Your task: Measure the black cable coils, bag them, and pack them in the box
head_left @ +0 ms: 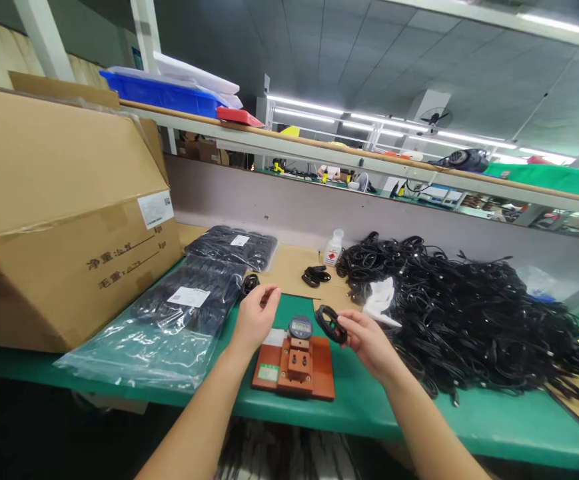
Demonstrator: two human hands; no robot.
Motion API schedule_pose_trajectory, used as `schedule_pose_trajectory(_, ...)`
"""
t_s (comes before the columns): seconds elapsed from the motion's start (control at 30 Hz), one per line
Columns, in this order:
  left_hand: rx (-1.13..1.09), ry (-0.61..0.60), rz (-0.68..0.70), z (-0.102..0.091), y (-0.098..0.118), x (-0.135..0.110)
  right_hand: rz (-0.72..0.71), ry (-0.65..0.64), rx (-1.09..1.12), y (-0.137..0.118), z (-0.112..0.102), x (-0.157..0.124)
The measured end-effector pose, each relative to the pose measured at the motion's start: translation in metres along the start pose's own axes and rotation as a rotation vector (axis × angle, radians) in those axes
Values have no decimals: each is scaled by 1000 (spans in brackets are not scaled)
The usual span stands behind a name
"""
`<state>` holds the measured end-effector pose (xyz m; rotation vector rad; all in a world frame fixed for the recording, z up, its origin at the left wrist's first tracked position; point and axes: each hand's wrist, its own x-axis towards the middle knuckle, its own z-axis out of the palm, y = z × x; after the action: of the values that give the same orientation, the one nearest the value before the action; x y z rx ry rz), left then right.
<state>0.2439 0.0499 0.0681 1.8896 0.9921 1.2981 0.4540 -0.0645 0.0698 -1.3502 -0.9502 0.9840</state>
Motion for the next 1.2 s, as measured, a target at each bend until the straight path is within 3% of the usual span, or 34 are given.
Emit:
schedule_pose_trajectory(0.1,-105,-202,-50,-8,34,-41,62,-137,39,-5,14,-41)
schedule_pose_trajectory(0.13,-205,-321,-128,-10,40,-59,83,-193,39,-4,19,-52)
schedule_pose_trajectory(0.17,-282,-416,-203,-12,43,-78,100,-253,28,-2,23,-62)
schedule_pose_trajectory(0.23,-383,-483,-354,-15,42,-116,130,-315,26,6,30,-78)
schedule_pose_trajectory(0.3,-451,-476,-532,-16,35,-147,156,-312,63,17,36,-90)
schedule_pose_trajectory(0.4,-493,-337,-738,-18,28,-174,188,-229,148,34,46,-105)
schedule_pose_trajectory(0.53,-560,-190,-851,-19,29,-184,225,-144,218,47,58,-122)
schedule_pose_trajectory(0.73,-854,-214,-974,-16,27,-192,200,-37,233,53,62,-128)
schedule_pose_trajectory(0.93,-1095,-237,-1108,-14,30,-198,176,-31,233,60,59,-128)
schedule_pose_trajectory(1.1,-1216,-210,-1200,-11,29,-204,-13,11,62,69,60,-132)
schedule_pose_trajectory(1.2,-1199,-134,-1163,-9,34,-207,-133,64,-104,70,62,-136)
